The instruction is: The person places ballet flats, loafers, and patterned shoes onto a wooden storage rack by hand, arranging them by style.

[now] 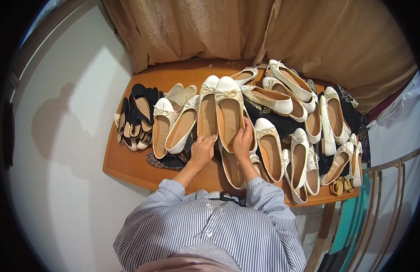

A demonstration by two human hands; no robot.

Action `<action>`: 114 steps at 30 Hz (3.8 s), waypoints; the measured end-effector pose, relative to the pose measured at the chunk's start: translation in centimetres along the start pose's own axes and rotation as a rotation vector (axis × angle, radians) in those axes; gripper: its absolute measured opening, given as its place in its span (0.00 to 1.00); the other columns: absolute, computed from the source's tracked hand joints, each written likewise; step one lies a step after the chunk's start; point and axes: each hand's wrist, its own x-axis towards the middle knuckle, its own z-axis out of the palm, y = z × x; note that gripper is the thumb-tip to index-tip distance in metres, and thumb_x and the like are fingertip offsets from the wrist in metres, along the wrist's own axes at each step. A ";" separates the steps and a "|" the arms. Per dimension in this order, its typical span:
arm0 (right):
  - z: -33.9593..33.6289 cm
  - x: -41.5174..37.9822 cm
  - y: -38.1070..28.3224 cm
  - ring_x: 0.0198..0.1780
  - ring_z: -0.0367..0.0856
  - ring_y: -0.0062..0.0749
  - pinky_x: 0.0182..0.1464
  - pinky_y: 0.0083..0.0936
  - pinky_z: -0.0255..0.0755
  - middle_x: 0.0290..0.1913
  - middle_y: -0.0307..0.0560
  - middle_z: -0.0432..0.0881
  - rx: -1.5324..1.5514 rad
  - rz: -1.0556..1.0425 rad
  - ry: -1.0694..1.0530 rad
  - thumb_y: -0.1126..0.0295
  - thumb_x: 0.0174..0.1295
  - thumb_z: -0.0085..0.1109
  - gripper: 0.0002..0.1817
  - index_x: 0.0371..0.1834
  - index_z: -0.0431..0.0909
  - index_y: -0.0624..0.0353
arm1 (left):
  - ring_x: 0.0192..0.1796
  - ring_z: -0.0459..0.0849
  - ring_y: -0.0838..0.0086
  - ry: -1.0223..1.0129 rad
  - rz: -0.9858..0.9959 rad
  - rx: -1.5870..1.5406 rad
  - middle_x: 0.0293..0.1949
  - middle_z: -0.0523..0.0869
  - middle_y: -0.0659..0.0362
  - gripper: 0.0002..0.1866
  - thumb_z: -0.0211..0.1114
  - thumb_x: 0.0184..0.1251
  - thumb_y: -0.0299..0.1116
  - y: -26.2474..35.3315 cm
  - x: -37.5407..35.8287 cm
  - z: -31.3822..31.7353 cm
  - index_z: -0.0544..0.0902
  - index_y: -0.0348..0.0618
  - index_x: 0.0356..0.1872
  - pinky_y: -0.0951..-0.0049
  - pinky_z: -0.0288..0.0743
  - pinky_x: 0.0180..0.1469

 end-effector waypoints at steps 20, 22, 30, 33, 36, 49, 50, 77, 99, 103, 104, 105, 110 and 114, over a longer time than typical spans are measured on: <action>3.1 0.0 2.9 0.61 0.65 0.45 0.63 0.33 0.57 0.61 0.57 0.63 -0.068 0.052 -0.006 0.78 0.60 0.41 0.25 0.63 0.55 0.65 | 0.38 0.75 0.67 0.032 -0.009 0.059 0.32 0.77 0.62 0.21 0.60 0.48 0.22 -3.2 -0.6 2.3 0.78 0.43 0.48 0.71 0.75 0.33; 3.5 0.0 3.5 0.61 0.65 0.45 0.63 0.33 0.57 0.60 0.57 0.64 -0.026 0.026 0.003 0.79 0.57 0.43 0.27 0.63 0.55 0.65 | 0.39 0.74 0.67 0.032 0.007 0.083 0.32 0.77 0.62 0.22 0.59 0.48 0.22 -3.2 -0.5 2.4 0.78 0.43 0.49 0.71 0.75 0.33; 2.7 1.6 2.7 0.64 0.63 0.45 0.66 0.33 0.53 0.61 0.57 0.64 -0.068 -0.067 -0.087 0.84 0.51 0.40 0.30 0.62 0.58 0.65 | 0.37 0.74 0.64 0.056 -0.022 0.048 0.33 0.78 0.60 0.19 0.58 0.52 0.24 -2.3 0.5 2.6 0.77 0.40 0.49 0.69 0.73 0.35; 2.7 1.6 2.9 0.66 0.60 0.45 0.68 0.33 0.51 0.62 0.59 0.64 -0.095 -0.034 -0.112 0.85 0.50 0.39 0.30 0.63 0.58 0.66 | 0.37 0.74 0.64 0.071 -0.014 0.049 0.33 0.78 0.59 0.19 0.59 0.52 0.24 -2.5 0.4 3.1 0.77 0.39 0.49 0.69 0.73 0.35; 3.3 1.5 3.6 0.62 0.64 0.55 0.64 0.39 0.57 0.59 0.63 0.67 -0.176 -0.131 -0.065 0.85 0.47 0.40 0.31 0.61 0.60 0.66 | 0.37 0.74 0.64 0.091 -0.011 0.028 0.33 0.78 0.59 0.20 0.59 0.53 0.24 -2.7 0.1 3.5 0.77 0.40 0.51 0.69 0.73 0.35; 3.3 1.7 2.9 0.64 0.63 0.53 0.66 0.38 0.54 0.60 0.62 0.66 -0.151 -0.055 -0.087 0.85 0.46 0.39 0.34 0.63 0.59 0.65 | 0.37 0.74 0.67 0.109 -0.030 0.038 0.32 0.77 0.61 0.23 0.59 0.54 0.25 -2.7 -0.2 3.5 0.76 0.43 0.54 0.71 0.72 0.37; 3.2 1.7 2.8 0.64 0.63 0.53 0.66 0.38 0.54 0.60 0.62 0.66 -0.180 -0.055 -0.098 0.85 0.46 0.39 0.34 0.63 0.59 0.65 | 0.37 0.73 0.66 0.109 -0.025 0.027 0.32 0.78 0.60 0.22 0.60 0.54 0.25 -2.8 -0.2 3.5 0.77 0.42 0.54 0.70 0.72 0.37; 1.5 1.2 3.1 0.67 0.59 0.51 0.68 0.36 0.50 0.66 0.61 0.61 -0.162 -0.079 -0.231 0.74 0.58 0.40 0.29 0.66 0.56 0.66 | 0.70 0.47 0.41 0.110 -0.083 -0.220 0.69 0.52 0.40 0.20 0.52 0.63 0.29 -3.8 0.2 3.7 0.74 0.41 0.58 0.51 0.45 0.69; 1.5 1.4 3.1 0.67 0.59 0.52 0.68 0.35 0.50 0.65 0.63 0.62 -0.143 -0.037 -0.212 0.73 0.61 0.36 0.27 0.66 0.56 0.68 | 0.67 0.57 0.43 0.178 -0.093 -0.293 0.47 0.77 0.48 0.11 0.54 0.61 0.25 -4.0 0.1 4.0 0.79 0.32 0.42 0.52 0.56 0.64; 1.5 1.4 2.8 0.67 0.60 0.53 0.68 0.35 0.51 0.65 0.63 0.62 -0.142 -0.056 -0.205 0.72 0.61 0.36 0.27 0.66 0.56 0.68 | 0.66 0.58 0.42 0.181 -0.092 -0.280 0.44 0.77 0.48 0.10 0.54 0.60 0.25 -3.9 0.1 4.0 0.78 0.32 0.40 0.51 0.56 0.64; 1.5 1.4 2.9 0.67 0.59 0.53 0.68 0.35 0.51 0.65 0.63 0.62 -0.141 -0.058 -0.203 0.72 0.61 0.36 0.27 0.65 0.56 0.68 | 0.66 0.58 0.41 0.180 -0.091 -0.279 0.43 0.77 0.48 0.09 0.54 0.60 0.25 -3.9 0.1 4.0 0.78 0.32 0.40 0.51 0.56 0.64; 1.6 1.4 2.9 0.67 0.59 0.53 0.68 0.35 0.51 0.65 0.63 0.62 -0.139 -0.060 -0.201 0.72 0.61 0.36 0.27 0.65 0.57 0.68 | 0.66 0.58 0.41 0.181 -0.091 -0.278 0.43 0.77 0.48 0.09 0.54 0.60 0.25 -3.9 0.1 4.0 0.78 0.32 0.40 0.51 0.56 0.64; 1.6 1.4 3.0 0.67 0.59 0.52 0.68 0.35 0.51 0.65 0.63 0.62 -0.149 -0.056 -0.201 0.72 0.61 0.36 0.27 0.65 0.57 0.68 | 0.65 0.60 0.40 0.187 -0.090 -0.293 0.41 0.76 0.47 0.09 0.53 0.60 0.24 -3.8 0.2 3.8 0.77 0.31 0.40 0.51 0.55 0.64; 1.6 1.4 3.2 0.67 0.59 0.52 0.68 0.35 0.51 0.65 0.62 0.62 -0.153 -0.049 -0.205 0.72 0.61 0.36 0.27 0.66 0.57 0.68 | 0.64 0.61 0.40 0.190 -0.084 -0.290 0.40 0.76 0.47 0.09 0.53 0.61 0.24 -3.9 0.2 3.9 0.77 0.31 0.40 0.50 0.54 0.64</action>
